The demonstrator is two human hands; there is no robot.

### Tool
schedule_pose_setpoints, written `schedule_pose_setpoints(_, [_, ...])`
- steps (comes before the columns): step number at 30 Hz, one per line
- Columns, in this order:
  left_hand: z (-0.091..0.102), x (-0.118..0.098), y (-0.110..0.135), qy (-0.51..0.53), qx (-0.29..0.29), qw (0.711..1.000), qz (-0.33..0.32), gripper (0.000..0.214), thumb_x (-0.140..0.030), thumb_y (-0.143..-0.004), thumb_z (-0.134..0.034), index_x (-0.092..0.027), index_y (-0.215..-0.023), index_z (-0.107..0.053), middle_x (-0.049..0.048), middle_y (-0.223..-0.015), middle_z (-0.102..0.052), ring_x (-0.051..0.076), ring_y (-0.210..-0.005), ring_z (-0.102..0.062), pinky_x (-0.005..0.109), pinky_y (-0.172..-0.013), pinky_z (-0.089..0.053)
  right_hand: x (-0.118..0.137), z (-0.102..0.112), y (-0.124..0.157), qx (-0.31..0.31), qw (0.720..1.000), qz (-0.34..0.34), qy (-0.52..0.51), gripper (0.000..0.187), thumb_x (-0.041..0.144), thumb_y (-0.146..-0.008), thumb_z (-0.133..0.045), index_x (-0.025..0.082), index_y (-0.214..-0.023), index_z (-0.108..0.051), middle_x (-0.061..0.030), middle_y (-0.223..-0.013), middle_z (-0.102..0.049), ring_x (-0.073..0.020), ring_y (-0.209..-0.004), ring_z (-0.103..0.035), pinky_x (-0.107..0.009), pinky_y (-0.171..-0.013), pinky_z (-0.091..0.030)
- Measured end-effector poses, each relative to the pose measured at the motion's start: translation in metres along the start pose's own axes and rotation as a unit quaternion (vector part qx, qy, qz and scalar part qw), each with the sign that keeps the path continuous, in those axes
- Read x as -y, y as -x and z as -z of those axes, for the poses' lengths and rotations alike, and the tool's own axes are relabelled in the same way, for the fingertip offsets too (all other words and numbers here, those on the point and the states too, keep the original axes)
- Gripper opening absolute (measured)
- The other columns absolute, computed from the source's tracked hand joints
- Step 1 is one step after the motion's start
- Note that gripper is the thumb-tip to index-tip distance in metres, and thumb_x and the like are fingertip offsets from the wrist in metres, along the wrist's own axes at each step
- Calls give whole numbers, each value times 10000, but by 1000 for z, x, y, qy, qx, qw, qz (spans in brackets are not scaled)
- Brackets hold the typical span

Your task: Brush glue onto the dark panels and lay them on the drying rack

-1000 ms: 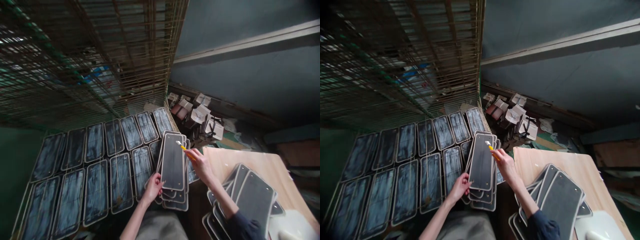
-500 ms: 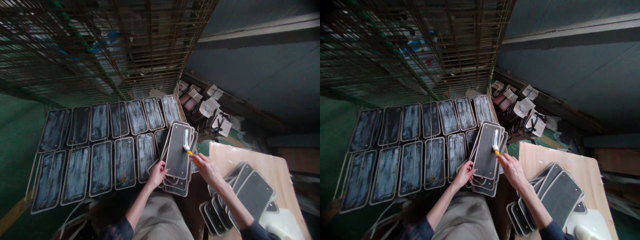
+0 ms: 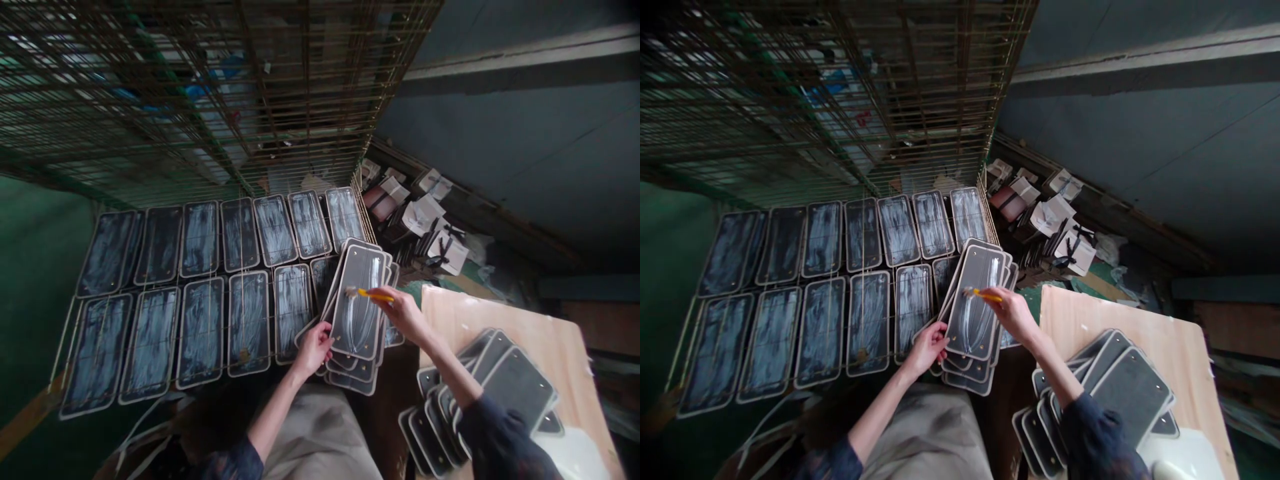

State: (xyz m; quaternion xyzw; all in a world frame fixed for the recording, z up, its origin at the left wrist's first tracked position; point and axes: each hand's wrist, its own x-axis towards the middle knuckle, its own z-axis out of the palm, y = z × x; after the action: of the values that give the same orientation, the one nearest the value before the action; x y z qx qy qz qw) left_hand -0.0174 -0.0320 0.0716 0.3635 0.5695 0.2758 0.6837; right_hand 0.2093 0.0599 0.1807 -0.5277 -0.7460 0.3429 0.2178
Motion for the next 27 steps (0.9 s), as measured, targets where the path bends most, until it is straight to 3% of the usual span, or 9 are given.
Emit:
schedule_pose_setpoints(4, [0, 1, -1, 3, -8, 1000, -5, 244, -285, -762, -604, -164, -964, -543, -62, -583, -518, 88, -398, -548, 134, -320, -364, -23, 6, -45, -120, 991, 24, 60, 237, 326, -948, -447, 219, -1067, -622, -52, -1013, -652, -180, -887, -622, -271, -755, -477])
schedule_pose_setpoints(8, [0, 1, 0, 8, -14, 1000, -10, 239, -293, -765, -607, -166, -959, -553, -62, -580, -513, 86, -398, -544, 133, -317, -360, -25, -1, -57, -123, 984, 29, 126, 245, 319, -962, -421, 226, -1084, -613, -49, -1011, -643, -167, -852, -621, -249, -720, -467])
schedule_pose_setpoints(12, [2, -1, 0, 8, -10, 1000, -10, 232, -273, -767, -601, -164, -967, -556, -60, -583, -516, 87, -400, -542, 140, -324, -366, -13, -13, -31, -9, 990, 46, 135, 258, 308, -973, -395, 227, -1093, -608, -44, -923, -635, -146, -765, -617, -221, -661, -448])
schedule_pose_setpoints(16, [4, -3, 0, 17, -1, 1000, -4, 227, -252, -773, -590, -155, -977, -570, -61, -566, -510, 81, -399, -533, 137, -338, -366, 16, -19, 17, 108, 992, 33, 59, 251, 294, -977, -385, 224, -1087, -599, -48, -919, -632, -144, -763, -619, -223, -682, -458])
schedule_pose_setpoints(20, [5, -3, 2, 6, -6, 1000, -17, 244, -265, -781, -589, -151, -997, -586, -58, -579, -511, 79, -417, -549, 130, -355, -373, 39, -24, 59, 173, 984, -10, -34, 249, 304, -975, -390, 234, -1078, -604, -37, -898, -635, -147, -766, -626, -229, -693, -474])
schedule_pose_setpoints(24, [5, 0, 1, -1, -3, 1000, -26, 275, -291, -789, -584, -147, -1023, -583, -51, -599, -521, 87, -437, -563, 146, -373, -406, 26, -20, 65, 160, 982, -34, -96, 233, 344, -954, -435, 223, -1029, -619, -36, -903, -660, -164, -798, -639, -250, -718, -495])
schedule_pose_setpoints(27, [4, 6, -2, -5, -6, 1000, -16, 285, -302, -783, -589, -153, -1026, -576, -62, -593, -503, 88, -417, -554, 151, -354, -395, -6, -8, 38, 48, 996, -34, -70, 228, 356, -934, -471, 208, -1026, -618, -49, -920, -673, -182, -813, -645, -269, -711, -499])
